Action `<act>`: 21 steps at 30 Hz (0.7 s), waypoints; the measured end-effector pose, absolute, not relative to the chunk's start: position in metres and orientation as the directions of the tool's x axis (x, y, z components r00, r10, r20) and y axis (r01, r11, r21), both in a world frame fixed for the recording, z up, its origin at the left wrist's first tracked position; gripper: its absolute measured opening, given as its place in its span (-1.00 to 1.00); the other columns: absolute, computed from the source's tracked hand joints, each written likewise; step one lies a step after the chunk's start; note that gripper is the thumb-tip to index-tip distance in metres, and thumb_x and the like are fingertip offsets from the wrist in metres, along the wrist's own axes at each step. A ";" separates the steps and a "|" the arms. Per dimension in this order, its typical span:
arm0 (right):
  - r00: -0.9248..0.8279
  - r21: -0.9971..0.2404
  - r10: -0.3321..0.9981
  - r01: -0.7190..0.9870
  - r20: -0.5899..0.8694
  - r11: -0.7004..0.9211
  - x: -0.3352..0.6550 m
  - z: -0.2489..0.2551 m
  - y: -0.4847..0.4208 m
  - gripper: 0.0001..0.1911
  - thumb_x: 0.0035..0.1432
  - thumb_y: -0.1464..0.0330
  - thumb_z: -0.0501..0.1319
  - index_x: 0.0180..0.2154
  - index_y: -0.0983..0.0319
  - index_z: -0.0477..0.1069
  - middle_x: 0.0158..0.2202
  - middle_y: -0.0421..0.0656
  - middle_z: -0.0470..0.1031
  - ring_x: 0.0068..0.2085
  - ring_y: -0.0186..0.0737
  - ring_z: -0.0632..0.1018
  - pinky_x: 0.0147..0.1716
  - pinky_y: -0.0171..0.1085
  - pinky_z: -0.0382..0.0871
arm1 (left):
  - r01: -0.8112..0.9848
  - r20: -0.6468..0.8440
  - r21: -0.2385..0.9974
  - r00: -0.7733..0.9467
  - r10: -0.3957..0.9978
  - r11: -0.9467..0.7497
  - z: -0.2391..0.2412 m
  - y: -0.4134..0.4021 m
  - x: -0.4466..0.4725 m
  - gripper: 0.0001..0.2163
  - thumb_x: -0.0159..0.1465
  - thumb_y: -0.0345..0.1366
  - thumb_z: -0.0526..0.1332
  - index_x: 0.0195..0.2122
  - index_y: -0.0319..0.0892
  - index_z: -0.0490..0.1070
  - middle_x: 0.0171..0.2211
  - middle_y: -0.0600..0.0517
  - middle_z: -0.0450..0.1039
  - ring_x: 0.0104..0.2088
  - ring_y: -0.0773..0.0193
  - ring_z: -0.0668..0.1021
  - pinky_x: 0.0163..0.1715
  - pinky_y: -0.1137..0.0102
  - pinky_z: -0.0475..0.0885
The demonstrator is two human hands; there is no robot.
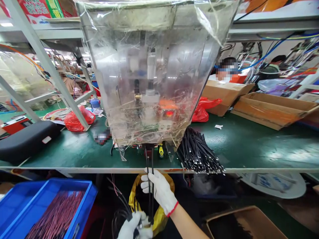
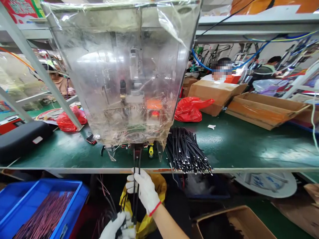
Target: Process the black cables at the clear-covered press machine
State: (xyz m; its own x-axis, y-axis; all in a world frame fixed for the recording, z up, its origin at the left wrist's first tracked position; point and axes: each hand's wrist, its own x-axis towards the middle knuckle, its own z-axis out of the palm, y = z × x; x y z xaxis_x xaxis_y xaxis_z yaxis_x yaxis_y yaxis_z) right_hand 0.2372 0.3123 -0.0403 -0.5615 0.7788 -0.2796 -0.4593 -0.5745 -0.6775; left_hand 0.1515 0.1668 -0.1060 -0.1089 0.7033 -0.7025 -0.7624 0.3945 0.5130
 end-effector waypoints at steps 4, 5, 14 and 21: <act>-0.551 -0.702 0.790 -0.451 -0.267 -0.552 0.226 -0.011 0.348 -0.63 -0.01 0.32 0.33 -0.15 0.25 0.33 -0.41 -0.11 0.54 -0.49 -0.22 0.57 -0.51 -0.27 0.46 | -0.840 -0.673 0.489 -0.189 0.715 0.237 -0.057 0.198 0.161 -0.64 0.12 -0.24 0.34 -0.10 -0.27 0.36 -0.16 -0.21 0.54 -0.35 0.15 0.62 -0.43 0.42 0.50; -0.549 -0.708 0.791 -0.444 -0.270 -0.549 0.224 -0.006 0.355 -0.66 0.01 0.33 0.31 -0.15 0.26 0.34 -0.40 -0.10 0.55 -0.47 -0.20 0.58 -0.48 -0.26 0.48 | -0.845 -0.656 0.487 -0.185 0.732 0.222 -0.045 0.204 0.163 -0.65 0.14 -0.25 0.33 -0.09 -0.27 0.35 -0.13 -0.23 0.53 -0.37 0.17 0.62 -0.44 0.44 0.50; -0.581 -0.726 0.687 -0.223 -0.437 -0.650 0.223 -0.011 0.366 -0.60 0.18 0.20 0.15 -0.54 0.38 0.38 -0.40 0.05 0.54 -0.50 -0.20 0.58 -0.48 -0.21 0.51 | -0.889 -0.684 0.409 -0.149 0.714 0.206 -0.002 0.218 0.165 -0.71 0.20 -0.31 0.27 -0.07 -0.27 0.37 -0.10 -0.21 0.53 -0.42 0.24 0.63 -0.50 0.48 0.55; -0.571 -0.688 0.677 -0.250 -0.464 -0.682 0.210 -0.004 0.385 -0.60 0.21 0.21 0.11 -0.54 0.36 0.38 -0.39 0.04 0.55 -0.47 -0.23 0.58 -0.40 -0.22 0.53 | -0.899 -0.695 0.396 -0.158 0.702 0.189 -0.016 0.213 0.158 -0.67 0.16 -0.31 0.31 -0.06 -0.28 0.36 -0.07 -0.23 0.51 -0.40 0.24 0.62 -0.54 0.52 0.52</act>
